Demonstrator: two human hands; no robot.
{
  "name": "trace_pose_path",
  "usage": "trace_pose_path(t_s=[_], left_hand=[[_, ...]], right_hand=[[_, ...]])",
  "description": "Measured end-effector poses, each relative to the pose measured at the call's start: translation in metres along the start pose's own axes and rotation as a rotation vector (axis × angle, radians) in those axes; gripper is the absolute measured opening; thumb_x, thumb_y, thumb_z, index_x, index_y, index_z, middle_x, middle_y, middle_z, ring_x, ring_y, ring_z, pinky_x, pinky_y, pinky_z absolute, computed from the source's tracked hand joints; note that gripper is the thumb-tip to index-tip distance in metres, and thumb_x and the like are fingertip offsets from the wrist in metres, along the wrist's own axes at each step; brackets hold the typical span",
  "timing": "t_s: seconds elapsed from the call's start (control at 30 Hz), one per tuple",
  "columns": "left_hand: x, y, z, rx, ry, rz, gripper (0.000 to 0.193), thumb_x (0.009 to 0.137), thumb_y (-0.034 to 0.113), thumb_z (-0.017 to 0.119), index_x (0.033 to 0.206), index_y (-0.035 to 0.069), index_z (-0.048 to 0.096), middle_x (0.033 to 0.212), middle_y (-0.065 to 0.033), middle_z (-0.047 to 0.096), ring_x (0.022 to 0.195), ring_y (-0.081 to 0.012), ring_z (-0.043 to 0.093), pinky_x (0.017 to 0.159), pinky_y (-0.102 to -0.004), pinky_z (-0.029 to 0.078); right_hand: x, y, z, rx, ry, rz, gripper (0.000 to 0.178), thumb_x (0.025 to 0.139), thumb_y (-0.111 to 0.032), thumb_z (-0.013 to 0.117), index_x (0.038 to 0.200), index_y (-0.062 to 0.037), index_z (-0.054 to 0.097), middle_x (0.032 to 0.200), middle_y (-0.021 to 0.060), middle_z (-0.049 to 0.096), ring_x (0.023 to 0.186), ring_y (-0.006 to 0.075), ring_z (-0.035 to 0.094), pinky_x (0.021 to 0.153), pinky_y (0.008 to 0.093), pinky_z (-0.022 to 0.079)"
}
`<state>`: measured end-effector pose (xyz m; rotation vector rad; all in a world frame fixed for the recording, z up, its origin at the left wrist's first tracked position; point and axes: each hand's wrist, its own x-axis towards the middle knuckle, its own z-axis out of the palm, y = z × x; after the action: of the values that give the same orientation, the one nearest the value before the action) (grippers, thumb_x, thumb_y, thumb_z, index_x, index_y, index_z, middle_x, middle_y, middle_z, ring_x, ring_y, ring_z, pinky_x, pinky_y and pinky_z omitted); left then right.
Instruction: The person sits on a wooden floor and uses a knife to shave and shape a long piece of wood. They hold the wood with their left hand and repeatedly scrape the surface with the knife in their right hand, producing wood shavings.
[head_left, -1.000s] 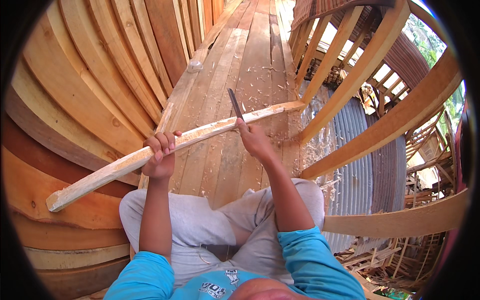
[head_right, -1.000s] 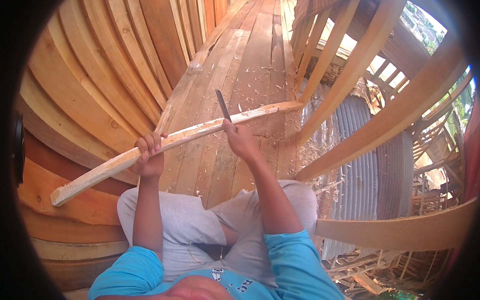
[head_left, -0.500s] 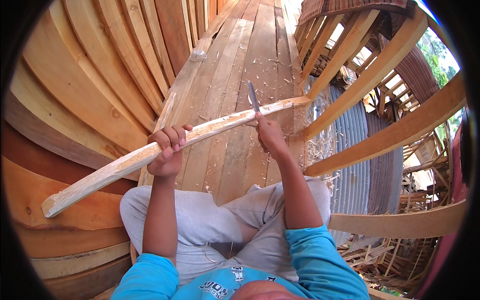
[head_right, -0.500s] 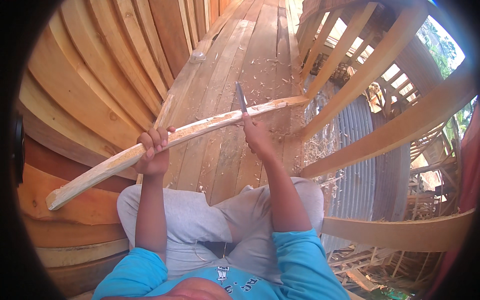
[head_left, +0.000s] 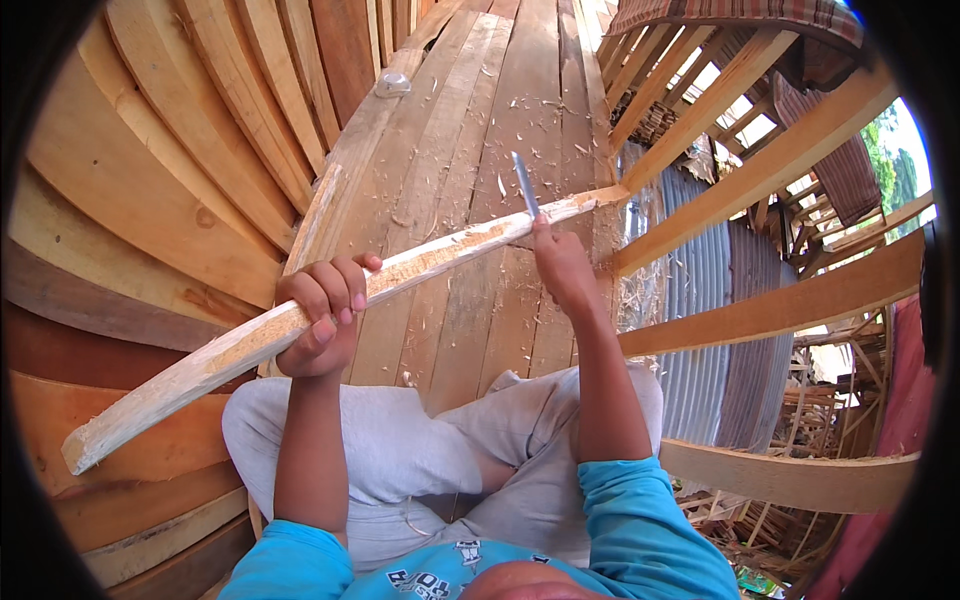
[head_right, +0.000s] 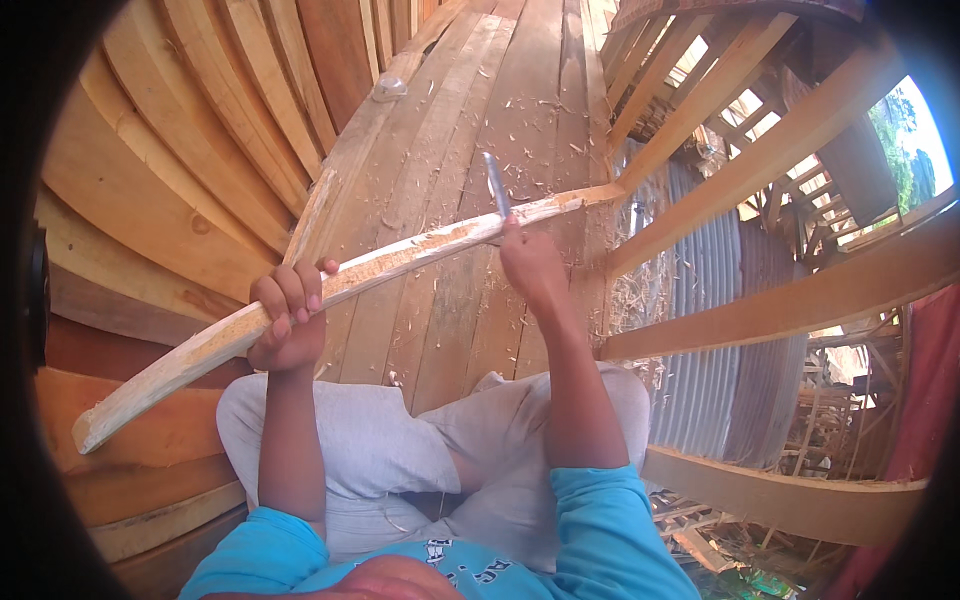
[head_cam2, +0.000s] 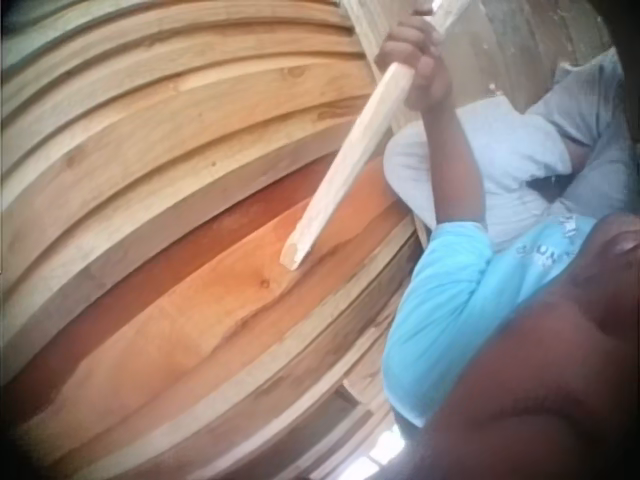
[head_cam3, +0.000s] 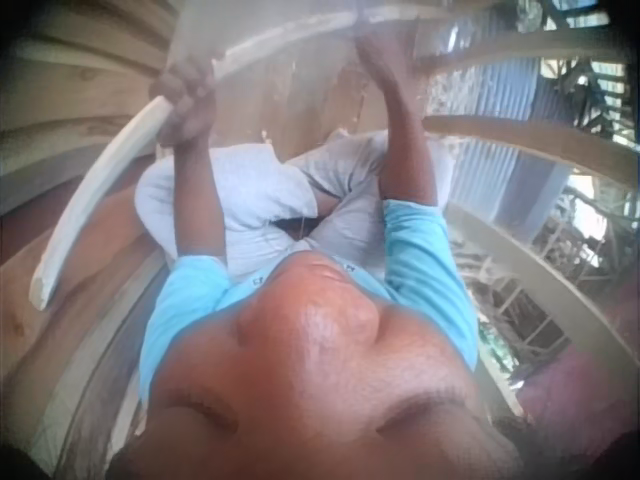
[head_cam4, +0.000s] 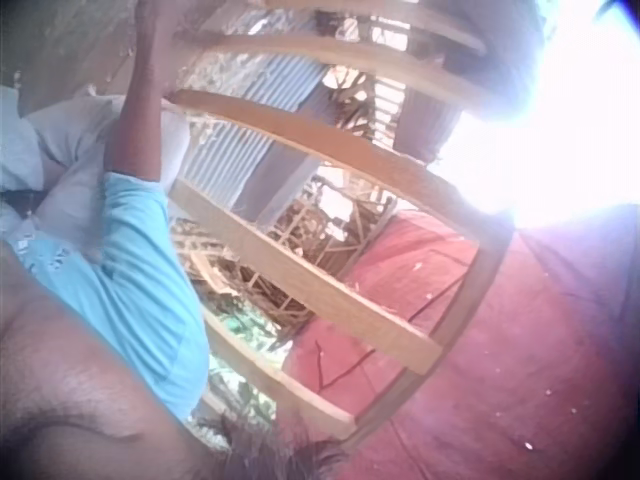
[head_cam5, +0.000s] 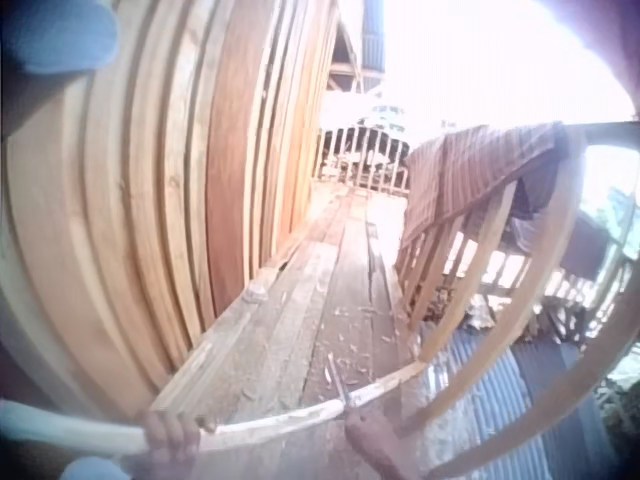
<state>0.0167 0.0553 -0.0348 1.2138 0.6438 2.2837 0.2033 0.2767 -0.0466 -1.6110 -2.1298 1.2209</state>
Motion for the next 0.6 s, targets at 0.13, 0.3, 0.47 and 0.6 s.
trace_pose_path(t_s=[0.13, 0.3, 0.47, 0.6], left_hand=[[-0.004, 0.001, -0.004, 0.028, 0.01, -0.02, 0.025, 0.076, 0.024, 0.068, 0.071, 0.016, 0.045, 0.067, 0.0006, 0.046, 0.072, -0.0163, 0.049, 0.097, -0.0488, 0.039], [-0.003, 0.002, -0.003, 0.043, -0.013, -0.041, 0.025, 0.077, 0.025, 0.069, 0.071, 0.017, 0.046, 0.067, 0.002, 0.045, 0.072, -0.0153, 0.049, 0.097, -0.0486, 0.039], [-0.002, 0.002, -0.002, 0.048, 0.012, -0.046, 0.027, 0.078, 0.025, 0.07, 0.07, 0.018, 0.046, 0.067, 0.0028, 0.045, 0.071, -0.0145, 0.049, 0.097, -0.0477, 0.039], [-0.002, 0.001, -0.005, 0.042, -0.001, -0.058, 0.028, 0.078, 0.026, 0.071, 0.069, 0.018, 0.046, 0.066, 0.0037, 0.045, 0.07, -0.0136, 0.049, 0.097, -0.0472, 0.039]], right_hand=[[-0.011, -0.018, 0.013, -0.064, -0.092, -0.122, 0.066, 0.099, -0.048, 0.038, 0.07, 0.0075, 0.06, 0.065, 0.0221, 0.059, 0.064, 0.0331, 0.058, 0.066, 0.0457, 0.044], [-0.011, -0.03, -0.007, -0.142, -0.131, -0.02, 0.064, 0.1, -0.045, 0.036, 0.088, 0.0103, 0.067, 0.087, 0.0299, 0.067, 0.089, 0.0435, 0.065, 0.082, 0.0486, 0.047], [0.0, -0.032, -0.012, -0.162, -0.102, 0.078, 0.063, 0.1, -0.043, 0.035, 0.09, 0.0109, 0.066, 0.094, 0.0332, 0.066, 0.096, 0.0464, 0.064, 0.088, 0.0491, 0.046], [-0.026, -0.055, -0.009, -0.208, -0.116, 0.009, 0.061, 0.1, -0.041, 0.035, 0.09, 0.0094, 0.068, 0.093, 0.035, 0.064, 0.098, 0.0492, 0.062, 0.09, 0.0505, 0.046]])
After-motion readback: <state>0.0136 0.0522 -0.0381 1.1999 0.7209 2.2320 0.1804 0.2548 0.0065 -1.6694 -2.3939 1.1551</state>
